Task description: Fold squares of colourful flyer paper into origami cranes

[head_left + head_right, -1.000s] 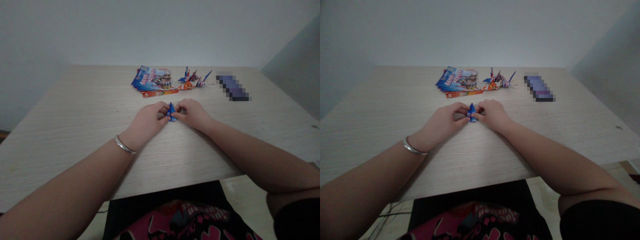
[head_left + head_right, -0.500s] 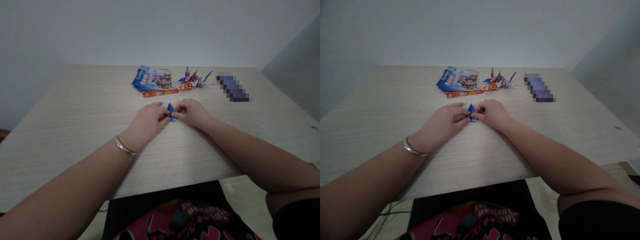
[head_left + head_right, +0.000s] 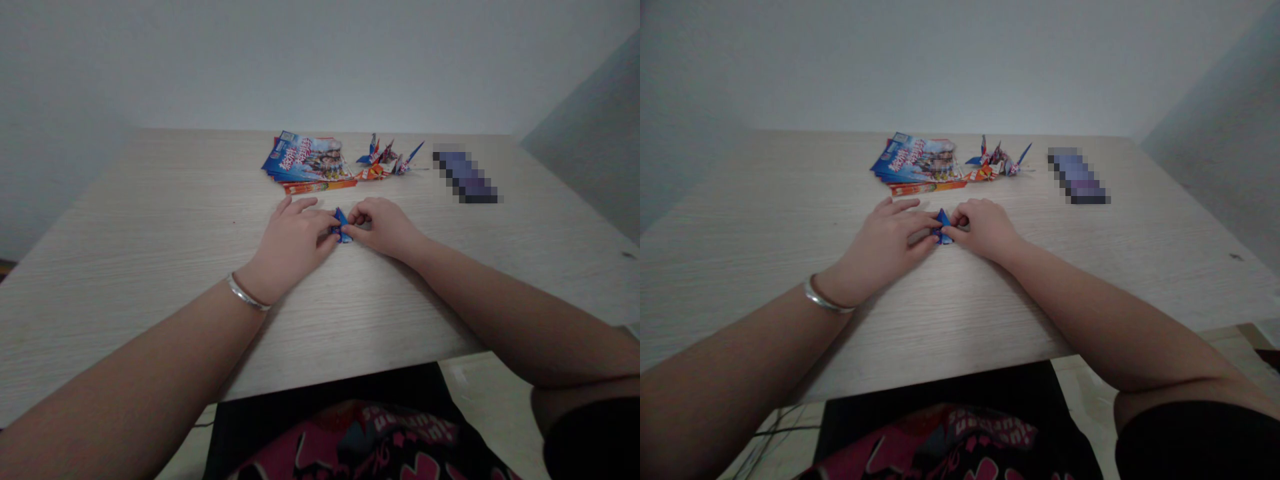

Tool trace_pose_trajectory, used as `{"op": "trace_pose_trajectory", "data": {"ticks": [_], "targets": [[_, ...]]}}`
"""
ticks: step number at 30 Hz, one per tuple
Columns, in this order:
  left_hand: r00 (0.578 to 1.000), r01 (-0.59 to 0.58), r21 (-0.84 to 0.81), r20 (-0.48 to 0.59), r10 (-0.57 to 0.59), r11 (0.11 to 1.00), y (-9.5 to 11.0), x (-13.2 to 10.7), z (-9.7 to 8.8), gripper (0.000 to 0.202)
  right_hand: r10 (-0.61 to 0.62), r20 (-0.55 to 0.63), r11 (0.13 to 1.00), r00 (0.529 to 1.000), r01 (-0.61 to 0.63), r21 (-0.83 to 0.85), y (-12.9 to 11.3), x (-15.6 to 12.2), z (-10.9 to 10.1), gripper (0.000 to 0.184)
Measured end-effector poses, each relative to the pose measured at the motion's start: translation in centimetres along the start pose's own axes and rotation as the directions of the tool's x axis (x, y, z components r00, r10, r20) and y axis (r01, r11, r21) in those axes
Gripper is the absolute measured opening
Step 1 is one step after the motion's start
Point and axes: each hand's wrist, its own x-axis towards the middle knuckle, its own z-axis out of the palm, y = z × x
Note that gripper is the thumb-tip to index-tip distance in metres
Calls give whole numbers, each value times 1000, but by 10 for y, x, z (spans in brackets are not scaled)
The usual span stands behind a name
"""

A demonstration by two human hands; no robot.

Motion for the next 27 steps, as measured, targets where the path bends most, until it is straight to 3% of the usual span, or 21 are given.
{"op": "trace_pose_trajectory", "data": {"ticks": [11,27], "targets": [[994,108,-163,46,-102,981,-7,1,8,31,35,8,999,999,-35,-25,-3,0,1,22],[999,-38,-76,3,38,996,-9,2,7,27,0,-11,1000,1000,0,23,0,-3,2,29]]}}
